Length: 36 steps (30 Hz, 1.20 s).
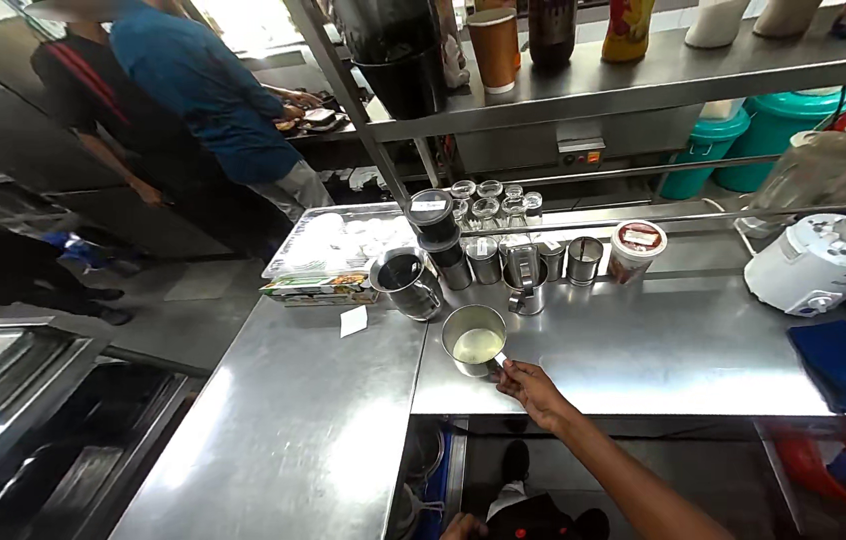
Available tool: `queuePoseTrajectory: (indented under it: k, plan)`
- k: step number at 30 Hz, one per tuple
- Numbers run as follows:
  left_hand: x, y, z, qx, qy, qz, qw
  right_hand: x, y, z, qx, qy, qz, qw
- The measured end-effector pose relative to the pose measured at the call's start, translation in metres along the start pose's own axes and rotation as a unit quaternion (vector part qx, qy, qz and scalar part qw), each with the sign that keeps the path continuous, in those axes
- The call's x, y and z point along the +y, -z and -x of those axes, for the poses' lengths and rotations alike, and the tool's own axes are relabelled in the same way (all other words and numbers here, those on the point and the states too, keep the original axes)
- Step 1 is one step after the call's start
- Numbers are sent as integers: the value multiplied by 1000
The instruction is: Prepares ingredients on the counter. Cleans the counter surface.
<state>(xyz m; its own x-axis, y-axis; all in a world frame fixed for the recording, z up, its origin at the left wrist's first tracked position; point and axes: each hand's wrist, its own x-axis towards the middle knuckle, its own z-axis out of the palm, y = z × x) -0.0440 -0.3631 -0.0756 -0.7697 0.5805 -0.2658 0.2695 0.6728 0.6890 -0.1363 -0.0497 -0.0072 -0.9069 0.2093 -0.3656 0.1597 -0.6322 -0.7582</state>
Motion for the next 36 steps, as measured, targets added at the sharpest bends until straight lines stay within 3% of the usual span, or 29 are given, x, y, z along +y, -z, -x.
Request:
queuePoseTrajectory:
  k: [6, 10, 15, 19, 23, 26, 28, 32, 36]
  plan:
    - [-5, 41, -68, -59, 8, -26, 998, 1, -20, -41, 57, 1, -34, 998]
    - [-14, 69, -105, -61, 6, -37, 997, 0, -41, -80, 75, 26, 18, 997]
    - [-9, 90, -144, -63, -2, -22, 998, 14, -63, -122, 12, 61, 129, 990]
    - [-13, 104, -177, -75, -57, -9, 995, 22, -79, -126, -12, 18, 205, 979]
    - [-21, 126, -207, -93, -131, 53, 986, 36, -59, -82, -8, 60, 277, 959]
    - [-32, 139, -228, -76, -166, 81, 980, 62, -19, -27, -36, 63, 306, 949]
    - [-38, 145, -241, -67, -191, 78, 976, 84, 11, 15, -9, 52, 316, 947]
    - [-31, 151, -267, -64, -249, 77, 963, 112, 63, 87, 196, 10, 285, 938]
    - [11, 142, -289, -147, -251, 82, 953, 56, 134, 144, 384, 37, 342, 857]
